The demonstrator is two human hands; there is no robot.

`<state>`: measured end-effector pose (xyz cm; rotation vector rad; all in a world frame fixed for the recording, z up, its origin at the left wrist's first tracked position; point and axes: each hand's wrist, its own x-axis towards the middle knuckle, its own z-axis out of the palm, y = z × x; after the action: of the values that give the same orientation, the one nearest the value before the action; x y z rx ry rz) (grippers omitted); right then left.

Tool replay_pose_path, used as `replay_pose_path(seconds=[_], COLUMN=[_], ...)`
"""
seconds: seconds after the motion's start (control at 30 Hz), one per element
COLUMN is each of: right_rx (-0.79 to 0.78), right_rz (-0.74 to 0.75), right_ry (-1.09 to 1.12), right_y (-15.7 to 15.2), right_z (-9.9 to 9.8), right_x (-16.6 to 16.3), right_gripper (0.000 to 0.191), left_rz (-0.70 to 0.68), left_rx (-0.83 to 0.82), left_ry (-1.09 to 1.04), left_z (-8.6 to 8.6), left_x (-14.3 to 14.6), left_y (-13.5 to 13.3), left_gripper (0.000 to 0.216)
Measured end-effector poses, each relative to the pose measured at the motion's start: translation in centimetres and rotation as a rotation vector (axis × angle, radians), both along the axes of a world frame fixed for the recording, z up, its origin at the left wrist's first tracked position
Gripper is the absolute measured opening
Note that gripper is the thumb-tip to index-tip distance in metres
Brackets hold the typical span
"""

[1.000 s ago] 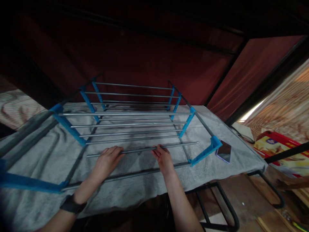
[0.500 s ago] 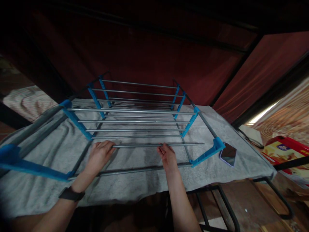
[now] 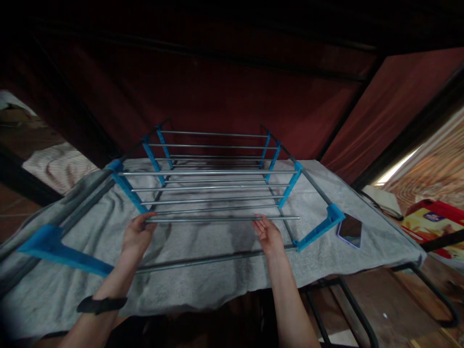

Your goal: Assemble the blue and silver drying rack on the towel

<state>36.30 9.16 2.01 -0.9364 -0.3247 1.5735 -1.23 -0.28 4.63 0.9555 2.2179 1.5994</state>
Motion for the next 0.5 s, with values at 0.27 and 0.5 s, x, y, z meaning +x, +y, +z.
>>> replay_pose_path(seconds=[0.27,0.5], right_rx=[-0.053,-0.101], right_rz=[-0.004,-0.011], right_ry=[-0.009,-0.028], right_y=[0.7,1.0], right_z=[-0.1,0.0], right_x=[-0.2,0.0], right_gripper=[0.014,0.016], left_rz=[0.071,-0.010], left_rx=[0.277,0.172], left_ry=[-0.908,-1.147], left_z=[1.1,0.8], left_x=[1.3,2.5], left_y=[0.5,1.2], left_gripper=[0.029,0.016])
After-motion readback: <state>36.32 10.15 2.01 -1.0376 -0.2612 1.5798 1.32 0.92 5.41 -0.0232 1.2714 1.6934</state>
